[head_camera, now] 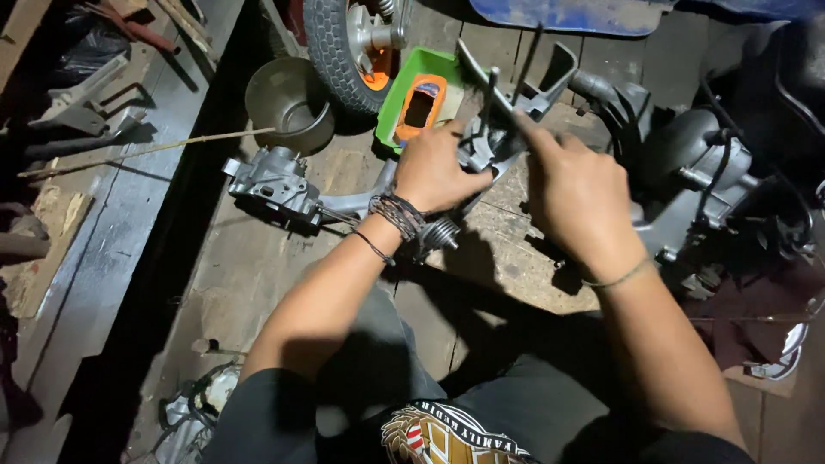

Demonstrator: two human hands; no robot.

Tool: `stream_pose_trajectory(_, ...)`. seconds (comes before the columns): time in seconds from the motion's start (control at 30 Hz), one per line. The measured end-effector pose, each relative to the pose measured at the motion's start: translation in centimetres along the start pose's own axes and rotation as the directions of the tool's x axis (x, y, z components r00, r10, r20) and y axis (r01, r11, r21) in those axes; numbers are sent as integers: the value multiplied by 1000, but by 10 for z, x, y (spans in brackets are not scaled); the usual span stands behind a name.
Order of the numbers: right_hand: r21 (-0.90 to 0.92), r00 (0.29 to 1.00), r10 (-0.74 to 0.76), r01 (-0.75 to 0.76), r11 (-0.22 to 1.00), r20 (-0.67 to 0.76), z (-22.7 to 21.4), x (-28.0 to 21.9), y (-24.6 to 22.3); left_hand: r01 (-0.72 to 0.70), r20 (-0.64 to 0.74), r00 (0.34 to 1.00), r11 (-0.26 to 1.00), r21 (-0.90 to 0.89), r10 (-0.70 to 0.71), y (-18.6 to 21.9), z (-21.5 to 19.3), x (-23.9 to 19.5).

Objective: Repairing or assembling components of a motorcycle engine on a wooden workbench using a metal rod for alignment.

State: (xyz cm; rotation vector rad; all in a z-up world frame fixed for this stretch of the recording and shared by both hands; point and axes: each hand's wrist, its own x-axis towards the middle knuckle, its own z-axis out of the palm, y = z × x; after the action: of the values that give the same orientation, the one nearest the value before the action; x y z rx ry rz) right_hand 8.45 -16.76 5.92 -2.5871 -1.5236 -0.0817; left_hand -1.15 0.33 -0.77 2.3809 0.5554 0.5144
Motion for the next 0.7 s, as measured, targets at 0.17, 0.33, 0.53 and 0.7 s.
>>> stream_pose_trajectory(0.17, 81, 996, -8, 1, 997, 89, -36, -14, 5, 49, 59, 997, 998, 48, -52, -13, -9, 7)
stream_pose_trajectory(0.33, 94, 997, -55, 49, 994, 61, -54, -32, 27, 98, 93, 991, 995, 15, -99, -28, -19, 8)
stream_pose_trajectory(0.53, 224, 992, -110, 122, 967, -67, -47, -28, 20, 33, 100, 994, 998, 61, -39, -31, -9, 8)
stream_pose_trajectory(0.7, 1, 997, -70, 70, 998, -19, -25, -7, 2, -71, 86, 994, 997, 39, 68, -6, -3, 2)
